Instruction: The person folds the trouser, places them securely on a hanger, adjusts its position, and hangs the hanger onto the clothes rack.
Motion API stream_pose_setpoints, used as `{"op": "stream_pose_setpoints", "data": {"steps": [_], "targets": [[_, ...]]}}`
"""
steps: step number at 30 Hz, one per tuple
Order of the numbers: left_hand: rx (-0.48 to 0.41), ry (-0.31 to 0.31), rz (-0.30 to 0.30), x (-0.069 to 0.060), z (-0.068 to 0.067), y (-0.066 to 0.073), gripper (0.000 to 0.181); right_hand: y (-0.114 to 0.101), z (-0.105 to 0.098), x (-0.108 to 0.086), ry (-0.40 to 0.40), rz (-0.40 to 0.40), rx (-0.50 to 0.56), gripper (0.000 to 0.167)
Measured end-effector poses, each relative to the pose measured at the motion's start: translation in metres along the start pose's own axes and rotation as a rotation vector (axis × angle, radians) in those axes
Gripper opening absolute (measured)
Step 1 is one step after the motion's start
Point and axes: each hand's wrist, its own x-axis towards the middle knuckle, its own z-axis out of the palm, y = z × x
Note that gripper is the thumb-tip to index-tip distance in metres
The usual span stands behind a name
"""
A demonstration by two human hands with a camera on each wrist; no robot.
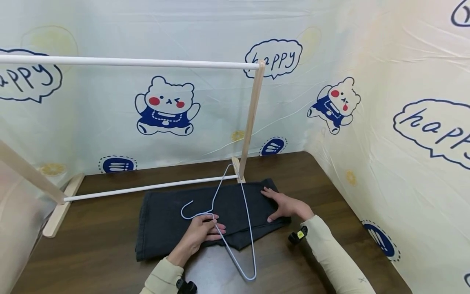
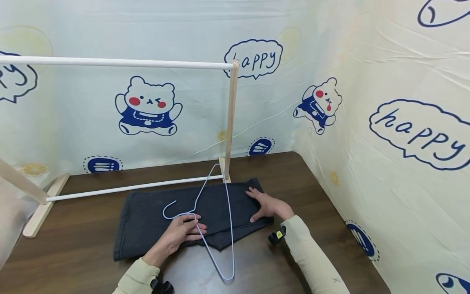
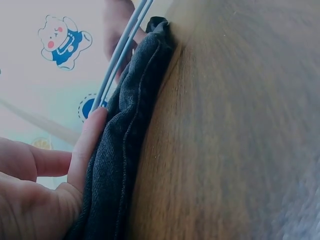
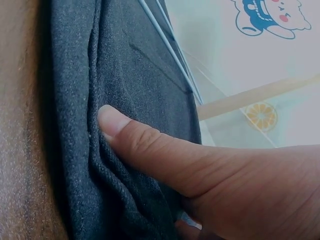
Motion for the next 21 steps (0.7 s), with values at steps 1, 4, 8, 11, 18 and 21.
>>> {"op": "stream_pose_setpoints", "data": {"steps": [1, 4, 8, 11, 18, 21], "targets": [[-0.002, 0.002, 0.001, 0.0, 0.0, 0.0, 0.031, 0.0, 0.0, 0.0, 0.0, 0.001, 0.001, 0.1], [-0.008, 0.007, 0.003, -0.001, -0.001, -0.001, 0.031, -0.006, 0.002, 0.001, 0.011, 0.032, -0.017, 0.099], [-0.013, 0.019, -0.002, -0.003, 0.0, -0.002, 0.031, -0.022, 0.008, 0.0, 0.028, 0.133, -0.105, 0.094], [-0.017, 0.023, -0.002, -0.003, 0.001, -0.004, 0.031, -0.031, 0.012, -0.001, 0.059, 0.205, -0.163, 0.087], [-0.032, 0.033, 0.001, -0.004, 0.002, -0.001, 0.032, -0.018, 0.01, -0.003, 0.353, 0.283, -0.118, 0.058], [-0.037, 0.033, 0.006, -0.002, 0.001, -0.001, 0.032, -0.007, 0.009, -0.003, 0.425, 0.311, -0.063, 0.052]]}}
